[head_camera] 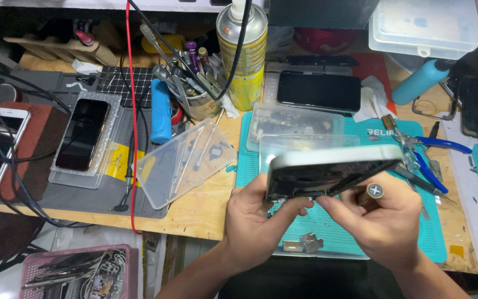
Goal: The person works on a disassembled smartphone at a repair bench, using a precision screwdriver to remove and reinstall small screws from the phone's frame and internal components. They lift and reposition the phone chassis repeatedly, pick up tiny screws and parts from the mat, and continue driving screws with the screwdriver throughout the clip.
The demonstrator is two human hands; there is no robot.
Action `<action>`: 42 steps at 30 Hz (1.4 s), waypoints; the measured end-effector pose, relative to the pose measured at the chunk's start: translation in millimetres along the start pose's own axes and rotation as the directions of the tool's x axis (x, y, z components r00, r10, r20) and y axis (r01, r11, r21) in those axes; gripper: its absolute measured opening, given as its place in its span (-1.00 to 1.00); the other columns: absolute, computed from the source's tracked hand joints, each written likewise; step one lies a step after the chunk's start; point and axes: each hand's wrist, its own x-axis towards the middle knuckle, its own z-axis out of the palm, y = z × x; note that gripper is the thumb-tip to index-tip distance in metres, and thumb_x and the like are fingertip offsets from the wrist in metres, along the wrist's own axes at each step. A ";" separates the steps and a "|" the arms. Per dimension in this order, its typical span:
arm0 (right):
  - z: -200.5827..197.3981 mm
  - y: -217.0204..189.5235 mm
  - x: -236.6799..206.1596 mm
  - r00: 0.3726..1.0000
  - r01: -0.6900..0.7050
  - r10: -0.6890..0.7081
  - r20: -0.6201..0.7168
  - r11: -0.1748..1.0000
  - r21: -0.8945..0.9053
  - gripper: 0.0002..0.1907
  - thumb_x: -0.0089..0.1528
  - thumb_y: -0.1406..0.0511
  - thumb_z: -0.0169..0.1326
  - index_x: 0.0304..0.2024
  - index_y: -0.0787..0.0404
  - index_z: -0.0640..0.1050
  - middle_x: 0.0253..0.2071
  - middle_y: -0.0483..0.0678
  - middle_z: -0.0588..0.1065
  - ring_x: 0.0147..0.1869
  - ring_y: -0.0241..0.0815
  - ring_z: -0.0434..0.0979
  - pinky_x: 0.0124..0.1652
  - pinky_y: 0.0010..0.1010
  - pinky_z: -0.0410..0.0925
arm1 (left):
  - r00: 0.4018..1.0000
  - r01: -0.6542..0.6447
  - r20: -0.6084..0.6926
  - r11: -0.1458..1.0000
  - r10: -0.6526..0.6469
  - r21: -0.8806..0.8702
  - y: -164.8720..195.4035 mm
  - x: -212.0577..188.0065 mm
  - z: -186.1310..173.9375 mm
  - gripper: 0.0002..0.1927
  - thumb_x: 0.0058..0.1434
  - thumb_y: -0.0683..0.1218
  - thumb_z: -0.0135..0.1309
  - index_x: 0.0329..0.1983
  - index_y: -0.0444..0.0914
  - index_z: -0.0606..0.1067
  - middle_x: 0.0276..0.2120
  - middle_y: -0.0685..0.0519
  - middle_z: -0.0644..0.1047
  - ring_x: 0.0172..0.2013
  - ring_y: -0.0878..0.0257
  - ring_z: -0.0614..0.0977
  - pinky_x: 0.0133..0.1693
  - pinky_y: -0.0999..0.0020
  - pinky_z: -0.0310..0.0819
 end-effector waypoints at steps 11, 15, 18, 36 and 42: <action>9.7 -5.1 8.8 0.998 -0.040 0.036 0.044 0.995 0.095 -0.81 0.14 0.55 0.24 -0.20 0.34 0.58 -0.50 -0.29 0.36 -0.49 -0.62 0.15 -0.53 -0.71 0.01 | 0.976 0.183 -0.043 0.912 -0.213 -0.366 -9.8 11.5 3.4 -0.69 0.36 -0.34 0.06 0.15 -0.46 0.40 -0.08 -0.11 0.62 -0.18 0.26 0.67 -0.09 0.37 0.64; 8.5 4.8 12.6 0.992 -0.118 0.114 0.050 0.988 0.101 -0.78 0.14 0.56 0.26 -0.17 0.34 0.63 -0.55 -0.31 0.26 -0.50 -0.60 0.12 -0.53 -0.68 -0.01 | 0.969 0.221 -0.055 0.945 -0.241 -0.241 -12.2 18.1 0.0 -0.72 0.35 -0.32 0.08 0.11 -0.45 0.42 -0.14 -0.09 0.61 -0.25 0.27 0.68 -0.16 0.38 0.66; 7.1 11.2 14.4 0.982 -0.187 0.185 0.025 0.977 0.101 -0.77 0.11 0.54 0.25 -0.17 0.38 0.61 -0.52 -0.31 0.31 -0.48 -0.57 0.17 -0.52 -0.65 0.04 | 0.966 0.234 -0.047 0.941 -0.252 -0.245 -14.7 18.7 -3.0 -0.72 0.34 -0.31 0.09 0.10 -0.44 0.42 -0.16 -0.09 0.62 -0.28 0.28 0.67 -0.21 0.41 0.63; -48.3 51.2 -0.9 0.997 -0.018 0.057 -0.055 0.834 0.551 -0.47 0.62 0.12 -0.37 -0.14 0.42 0.42 -0.15 0.32 0.46 -0.19 0.01 0.54 -0.13 -0.15 0.51 | 0.952 0.269 -0.061 0.918 -0.299 -0.293 -32.3 28.9 -13.4 -0.74 0.35 -0.26 0.04 0.06 -0.48 0.40 -0.20 -0.18 0.63 -0.36 0.16 0.71 -0.33 0.31 0.69; -47.3 45.9 -3.1 0.999 0.043 -0.025 -0.043 0.871 0.490 -0.89 0.42 0.53 0.00 -0.06 0.34 0.35 -0.04 0.33 0.49 0.06 0.10 0.61 0.13 -0.07 0.53 | 0.944 0.298 -0.041 0.898 -0.328 -0.323 -32.8 34.0 -6.3 -0.74 0.35 -0.26 0.03 0.07 -0.47 0.38 -0.20 -0.20 0.63 -0.34 0.12 0.72 -0.32 0.30 0.68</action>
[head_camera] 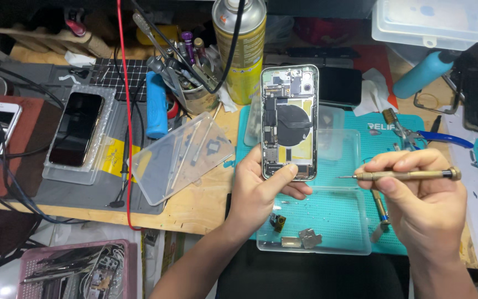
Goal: The person works on a disassembled smartphone at a repair bench, using a precision screwdriver to remove and reinstall small screws from the phone's frame and internal components. They lift and reposition the phone chassis repeatedly, pick up tiny screws and parts from the mat, and continue driving screws with the screwdriver throughout the clip.
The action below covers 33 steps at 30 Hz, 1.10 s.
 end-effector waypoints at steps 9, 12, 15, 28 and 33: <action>29.2 -17.4 -2.8 0.961 0.201 -0.248 -0.121 0.930 -0.308 -0.30 0.35 0.66 0.04 0.40 0.24 0.04 -0.05 0.32 0.53 0.04 0.08 0.66 0.14 -0.12 0.58 | 0.999 -0.001 0.034 0.991 -0.003 0.131 5.3 9.2 17.5 -0.76 0.33 -0.24 0.05 0.02 -0.44 0.42 -0.21 -0.16 0.65 -0.33 0.13 0.74 -0.32 0.34 0.69; 34.4 -20.4 -6.8 0.928 0.299 -0.357 -0.102 0.882 -0.365 -0.21 0.33 0.63 0.07 0.42 0.17 -0.04 -0.01 0.29 0.54 0.00 0.02 0.67 0.09 -0.18 0.60 | 0.999 -0.028 0.034 0.984 0.022 0.175 4.8 12.0 24.9 -0.78 0.33 -0.25 0.05 0.00 -0.45 0.43 -0.22 -0.15 0.65 -0.34 0.13 0.75 -0.33 0.35 0.68; 34.6 -21.8 -10.8 0.879 0.419 -0.475 0.047 0.721 -0.552 -0.19 0.32 0.62 0.11 0.43 0.14 -0.03 -0.03 0.33 0.53 0.02 0.05 0.67 0.09 -0.22 0.58 | 0.999 -0.028 0.030 0.981 0.023 0.192 3.4 13.3 30.8 -0.76 0.31 -0.26 0.06 0.02 -0.44 0.43 -0.22 -0.13 0.65 -0.35 0.16 0.74 -0.33 0.37 0.68; 29.3 -25.9 -4.0 0.828 0.541 -0.477 0.294 0.544 -0.642 -0.26 0.25 0.59 0.19 0.37 0.19 0.16 0.01 0.26 0.58 0.02 0.02 0.71 0.09 -0.24 0.53 | 0.999 -0.054 0.012 0.968 0.052 0.243 3.9 10.3 42.8 -0.76 0.30 -0.28 0.06 0.02 -0.44 0.44 -0.23 -0.09 0.66 -0.34 0.25 0.74 -0.31 0.42 0.70; 34.4 -29.9 -2.6 0.818 0.553 -0.482 0.313 0.509 -0.660 -0.24 0.26 0.59 0.20 0.39 0.16 0.14 0.02 0.23 0.58 0.02 0.00 0.71 0.12 -0.22 0.52 | 0.998 -0.057 0.011 0.966 0.056 0.252 4.7 9.9 43.5 -0.77 0.30 -0.28 0.06 0.01 -0.45 0.44 -0.23 -0.10 0.66 -0.33 0.24 0.74 -0.30 0.41 0.72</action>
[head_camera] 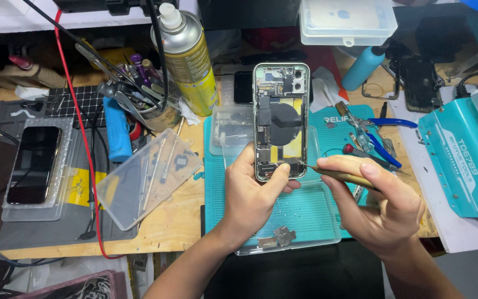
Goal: The person works on a disassembled smartphone at a repair bench, using a precision screwdriver to remove and reinstall small screws from the phone's frame and internal components. They lift and reposition the phone chassis repeatedly, pick up tiny screws and parts from the mat, and continue driving screws with the screwdriver throughout the clip.
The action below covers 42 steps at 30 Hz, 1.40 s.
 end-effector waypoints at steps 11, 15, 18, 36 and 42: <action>-3.4 -9.8 22.9 0.990 0.138 -0.134 0.043 0.984 -0.116 -0.24 0.20 0.58 0.27 0.31 0.20 0.15 -0.08 0.27 0.56 -0.04 0.09 0.69 -0.07 -0.22 0.58 | 0.998 -0.052 0.022 0.998 0.051 0.030 2.2 -4.0 3.0 -0.74 0.31 -0.27 0.04 0.05 -0.42 0.42 -0.19 -0.07 0.66 -0.27 0.27 0.74 -0.23 0.41 0.74; -10.9 -12.6 32.5 0.979 0.180 -0.163 0.123 0.973 -0.144 -0.30 0.16 0.56 0.24 0.26 0.25 0.22 -0.03 0.38 0.54 0.02 0.23 0.68 -0.07 -0.19 0.59 | 0.998 -0.058 0.012 0.994 0.057 0.091 1.6 -3.7 4.0 -0.75 0.30 -0.26 0.04 0.03 -0.42 0.41 -0.22 -0.08 0.66 -0.31 0.25 0.75 -0.28 0.42 0.71; -11.9 -16.1 34.8 0.982 0.131 -0.109 0.151 0.982 -0.139 -0.39 0.17 0.57 0.24 0.22 0.30 0.32 -0.07 0.27 0.59 -0.07 0.07 0.71 -0.14 -0.31 0.57 | 0.997 -0.075 0.027 0.994 0.073 0.077 1.3 -4.0 2.5 -0.77 0.32 -0.26 0.04 0.01 -0.43 0.41 -0.20 -0.09 0.66 -0.29 0.26 0.75 -0.25 0.41 0.73; -15.1 -16.5 61.7 0.958 0.146 -0.146 0.247 0.989 0.017 -0.51 0.12 0.61 0.17 0.09 0.33 0.44 -0.13 0.22 0.60 -0.11 0.01 0.72 -0.19 -0.35 0.56 | 0.998 -0.056 -0.005 0.998 0.056 -0.033 -3.5 0.3 -8.4 -0.75 0.32 -0.25 0.02 0.04 -0.43 0.40 -0.24 -0.08 0.63 -0.35 0.24 0.72 -0.30 0.39 0.69; -9.9 -15.6 63.9 0.972 0.170 -0.124 0.197 0.957 -0.236 -0.41 0.10 0.39 0.43 0.11 0.41 0.48 -0.21 0.15 0.62 -0.18 0.00 0.69 -0.28 -0.32 0.49 | 0.999 -0.050 -0.001 0.996 0.050 -0.075 -5.6 0.1 -6.5 -0.75 0.33 -0.26 0.01 0.06 -0.41 0.39 -0.22 -0.09 0.62 -0.34 0.24 0.71 -0.30 0.39 0.68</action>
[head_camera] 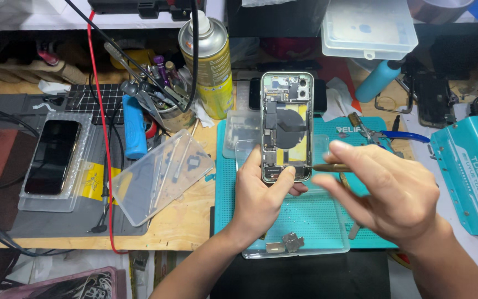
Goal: The person works on a disassembled smartphone at a repair bench, using a precision screwdriver to remove and reinstall small screws from the phone's frame and internal components. They lift and reposition the phone chassis repeatedly, pick up tiny screws and parts from the mat, and continue driving screws with the screwdriver throughout the clip.
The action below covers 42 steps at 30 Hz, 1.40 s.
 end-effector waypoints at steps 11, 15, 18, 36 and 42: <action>-0.3 3.3 2.7 0.998 0.060 -0.062 0.013 0.993 0.103 -0.47 0.10 0.54 0.25 0.12 0.42 0.43 -0.13 0.17 0.60 -0.10 0.02 0.70 -0.20 -0.32 0.53 | 1.000 -0.010 0.007 0.998 0.011 -0.055 -4.1 3.8 -5.5 -0.74 0.35 -0.28 -0.01 0.09 -0.42 0.38 -0.17 -0.11 0.62 -0.33 0.20 0.72 -0.28 0.36 0.69; 3.7 6.3 3.0 0.999 0.033 -0.033 -0.002 0.999 -0.010 -0.45 0.13 0.45 0.37 0.15 0.40 0.48 -0.21 0.11 0.62 -0.19 -0.03 0.70 -0.27 -0.32 0.50 | 1.000 -0.018 0.008 0.998 0.019 -0.053 -5.8 4.6 -7.2 -0.74 0.36 -0.28 -0.02 0.10 -0.41 0.36 -0.17 -0.10 0.62 -0.33 0.20 0.71 -0.26 0.36 0.68; 1.6 7.5 2.0 0.995 0.091 -0.094 0.014 0.980 0.175 -0.44 0.10 0.56 0.23 0.15 0.43 0.38 -0.05 0.28 0.57 -0.08 0.08 0.68 -0.16 -0.30 0.54 | 1.000 -0.013 -0.003 0.997 0.013 -0.074 -6.2 4.6 -6.9 -0.74 0.36 -0.28 -0.02 0.10 -0.42 0.37 -0.16 -0.10 0.62 -0.32 0.21 0.72 -0.26 0.35 0.68; 12.7 7.9 -3.4 0.997 0.081 -0.080 -0.016 0.981 0.178 -0.49 0.19 0.57 0.24 0.17 0.39 0.41 -0.03 0.20 0.61 0.03 0.05 0.72 -0.05 -0.32 0.58 | 0.998 -0.066 -0.012 0.995 0.065 -0.073 -7.7 4.9 -9.2 -0.74 0.38 -0.27 -0.03 0.11 -0.44 0.35 -0.17 -0.14 0.63 -0.30 0.18 0.72 -0.20 0.32 0.70; 13.6 6.1 -1.2 0.993 0.112 -0.103 -0.056 0.978 0.177 -0.46 0.12 0.57 0.21 0.13 0.46 0.33 -0.05 0.29 0.56 -0.04 0.12 0.68 -0.10 -0.26 0.55 | 0.997 -0.074 -0.012 0.996 0.073 -0.043 -5.1 2.3 -8.3 -0.73 0.37 -0.27 -0.02 0.12 -0.43 0.36 -0.16 -0.12 0.62 -0.29 0.20 0.72 -0.20 0.34 0.69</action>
